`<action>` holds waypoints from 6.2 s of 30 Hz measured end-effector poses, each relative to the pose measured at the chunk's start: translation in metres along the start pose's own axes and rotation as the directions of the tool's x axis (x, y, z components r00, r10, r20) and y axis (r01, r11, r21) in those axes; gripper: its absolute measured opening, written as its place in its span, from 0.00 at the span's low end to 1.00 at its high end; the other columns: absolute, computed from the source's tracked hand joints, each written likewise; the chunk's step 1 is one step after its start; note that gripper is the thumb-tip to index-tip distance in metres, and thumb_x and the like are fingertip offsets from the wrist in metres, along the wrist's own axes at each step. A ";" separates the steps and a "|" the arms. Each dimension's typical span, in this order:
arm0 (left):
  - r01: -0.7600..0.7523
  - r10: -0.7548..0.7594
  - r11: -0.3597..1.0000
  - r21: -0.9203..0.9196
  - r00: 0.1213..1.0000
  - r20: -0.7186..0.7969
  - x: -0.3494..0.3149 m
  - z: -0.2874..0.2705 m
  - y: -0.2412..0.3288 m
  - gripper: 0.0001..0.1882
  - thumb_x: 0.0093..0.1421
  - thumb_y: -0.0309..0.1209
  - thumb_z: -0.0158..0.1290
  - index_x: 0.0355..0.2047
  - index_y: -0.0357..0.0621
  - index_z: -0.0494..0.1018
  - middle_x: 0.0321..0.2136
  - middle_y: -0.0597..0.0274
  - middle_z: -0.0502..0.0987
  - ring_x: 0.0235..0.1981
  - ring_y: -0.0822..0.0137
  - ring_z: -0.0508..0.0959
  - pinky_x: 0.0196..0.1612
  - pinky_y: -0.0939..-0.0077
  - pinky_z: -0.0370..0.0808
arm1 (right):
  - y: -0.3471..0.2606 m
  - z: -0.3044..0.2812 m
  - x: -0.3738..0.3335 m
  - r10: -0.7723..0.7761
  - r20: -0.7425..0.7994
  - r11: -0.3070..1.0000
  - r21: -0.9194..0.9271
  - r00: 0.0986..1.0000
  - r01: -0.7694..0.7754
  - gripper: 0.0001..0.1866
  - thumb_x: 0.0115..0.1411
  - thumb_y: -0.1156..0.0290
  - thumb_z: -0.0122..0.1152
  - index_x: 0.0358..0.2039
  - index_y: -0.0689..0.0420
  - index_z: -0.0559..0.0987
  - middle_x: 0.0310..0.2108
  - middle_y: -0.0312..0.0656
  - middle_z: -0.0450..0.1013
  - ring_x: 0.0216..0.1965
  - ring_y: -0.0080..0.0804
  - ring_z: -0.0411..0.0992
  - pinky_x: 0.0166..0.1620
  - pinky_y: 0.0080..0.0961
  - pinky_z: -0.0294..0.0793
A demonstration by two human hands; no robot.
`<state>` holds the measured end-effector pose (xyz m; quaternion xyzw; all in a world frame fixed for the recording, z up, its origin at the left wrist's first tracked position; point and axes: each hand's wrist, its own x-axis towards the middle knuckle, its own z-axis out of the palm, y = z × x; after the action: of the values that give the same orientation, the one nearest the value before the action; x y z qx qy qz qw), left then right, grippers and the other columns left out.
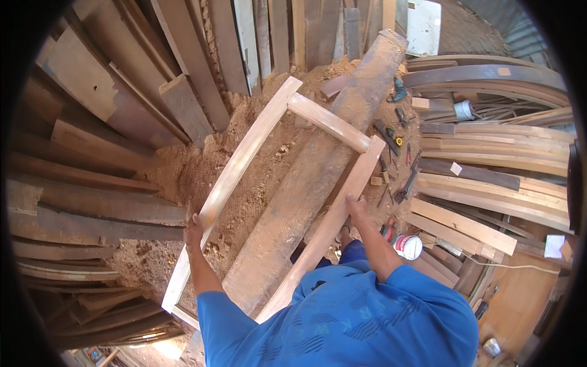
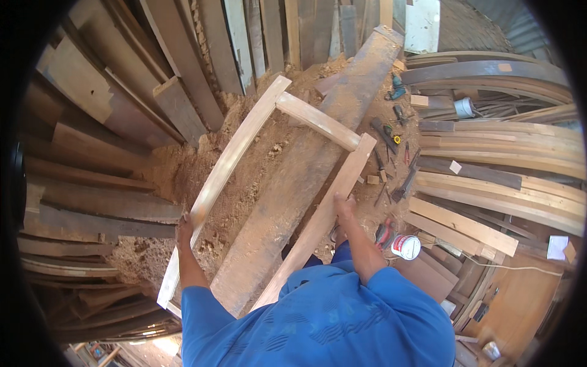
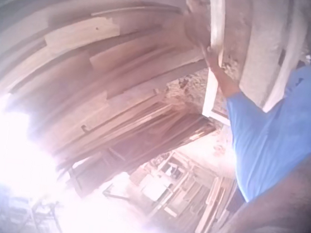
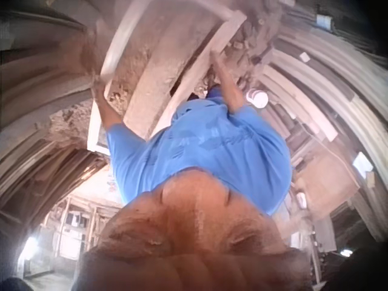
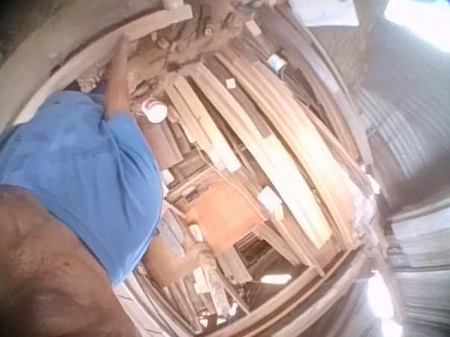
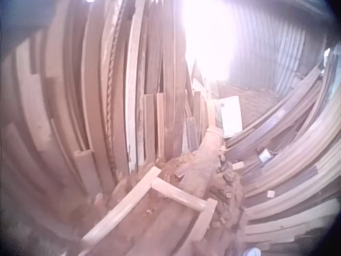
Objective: The person picks up a wooden frame, places it on a workbench, and uses a square and a pencil to mark measurements on the wood.
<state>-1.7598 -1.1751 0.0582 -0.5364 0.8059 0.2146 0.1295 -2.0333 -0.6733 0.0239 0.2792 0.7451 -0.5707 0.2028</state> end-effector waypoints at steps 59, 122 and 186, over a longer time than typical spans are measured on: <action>0.333 0.303 0.614 -0.716 0.738 0.603 -0.130 0.269 0.544 0.28 0.63 0.45 0.54 0.53 0.34 0.69 0.49 0.55 0.75 0.49 0.61 0.75 0.55 0.66 0.70 | 0.013 -0.318 0.208 0.144 0.104 0.913 -0.398 0.984 -0.092 0.16 0.55 0.62 0.59 0.35 0.63 0.82 0.29 0.53 0.78 0.33 0.37 0.77 0.39 0.33 0.74; -0.015 0.296 0.864 -0.504 0.824 0.484 -0.195 0.229 0.576 0.21 0.66 0.30 0.47 0.56 0.33 0.62 0.50 0.51 0.71 0.52 0.62 0.71 0.57 0.67 0.67 | -0.161 -0.314 0.292 -0.209 0.333 0.974 -0.017 0.919 0.227 0.12 0.61 0.64 0.56 0.35 0.60 0.79 0.24 0.39 0.72 0.28 0.24 0.69 0.36 0.29 0.69; -0.096 0.438 0.869 -0.485 0.603 0.666 -0.160 0.229 0.530 0.12 0.60 0.32 0.53 0.39 0.36 0.76 0.32 0.58 0.80 0.35 0.69 0.77 0.42 0.72 0.72 | -0.164 -0.128 0.192 -0.206 0.450 0.767 -0.477 0.869 0.430 0.24 0.54 0.67 0.61 0.47 0.68 0.69 0.45 0.63 0.71 0.49 0.59 0.69 0.53 0.43 0.66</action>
<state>-2.1898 -0.7587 0.0372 -0.2807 0.6867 0.5960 0.3074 -2.2838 -0.5460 0.0598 -0.0395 0.8638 -0.3939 0.3115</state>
